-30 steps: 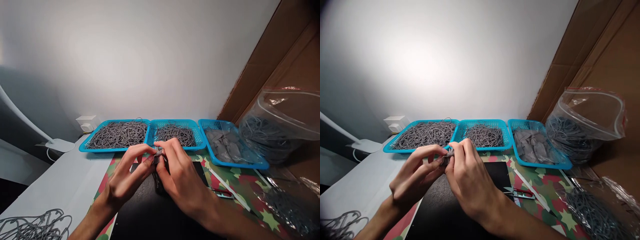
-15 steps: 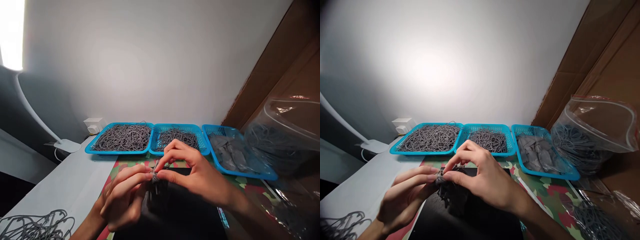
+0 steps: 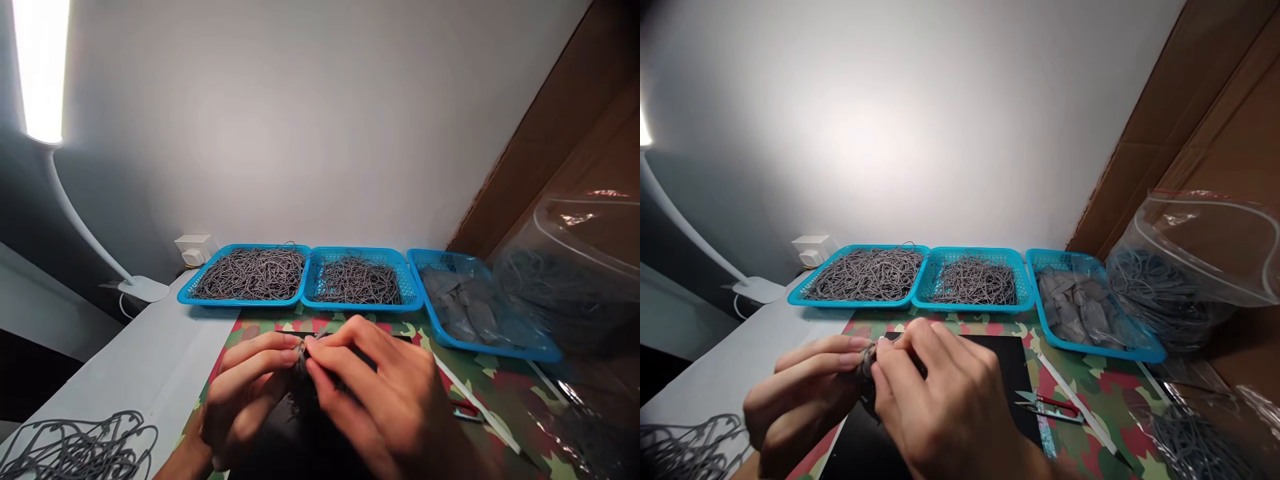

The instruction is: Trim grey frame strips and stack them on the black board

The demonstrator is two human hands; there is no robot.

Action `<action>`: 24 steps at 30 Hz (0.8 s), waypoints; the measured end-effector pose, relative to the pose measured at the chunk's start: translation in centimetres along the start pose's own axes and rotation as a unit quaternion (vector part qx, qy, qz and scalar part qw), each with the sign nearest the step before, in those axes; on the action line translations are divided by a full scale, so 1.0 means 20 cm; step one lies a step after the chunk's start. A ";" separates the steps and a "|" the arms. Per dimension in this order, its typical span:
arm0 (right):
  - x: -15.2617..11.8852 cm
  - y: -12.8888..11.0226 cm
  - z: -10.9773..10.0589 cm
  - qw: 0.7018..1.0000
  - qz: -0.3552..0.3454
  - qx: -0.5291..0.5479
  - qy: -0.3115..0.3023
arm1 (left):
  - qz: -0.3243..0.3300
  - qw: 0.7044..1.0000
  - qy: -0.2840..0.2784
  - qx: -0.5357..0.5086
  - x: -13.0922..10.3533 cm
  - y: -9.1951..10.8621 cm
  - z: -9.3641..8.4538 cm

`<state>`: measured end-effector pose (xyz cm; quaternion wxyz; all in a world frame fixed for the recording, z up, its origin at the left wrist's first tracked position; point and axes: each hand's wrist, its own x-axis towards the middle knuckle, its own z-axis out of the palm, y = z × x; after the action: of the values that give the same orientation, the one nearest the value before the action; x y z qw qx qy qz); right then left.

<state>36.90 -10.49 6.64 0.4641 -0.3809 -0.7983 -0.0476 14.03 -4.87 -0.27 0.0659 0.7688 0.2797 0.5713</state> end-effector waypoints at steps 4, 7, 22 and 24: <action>0.00 -0.01 0.05 0.996 -0.042 -0.057 0.052 | 0.072 0.997 -0.005 0.022 0.01 0.01 -0.02; 0.02 -0.01 0.05 0.996 -0.021 -0.061 0.066 | 0.080 0.996 -0.010 0.029 0.01 0.00 -0.03; 0.04 0.05 0.00 0.997 0.074 0.038 -0.001 | 0.065 0.996 -0.016 -0.066 0.05 -0.01 0.02; 0.04 0.07 0.01 0.993 0.105 0.048 -0.006 | 0.041 0.993 0.015 -0.106 0.07 0.02 0.05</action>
<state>37.40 -8.95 6.78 0.4794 -0.4396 -0.7583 0.0422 15.36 -4.33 0.67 0.1194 0.7595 0.1867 0.6116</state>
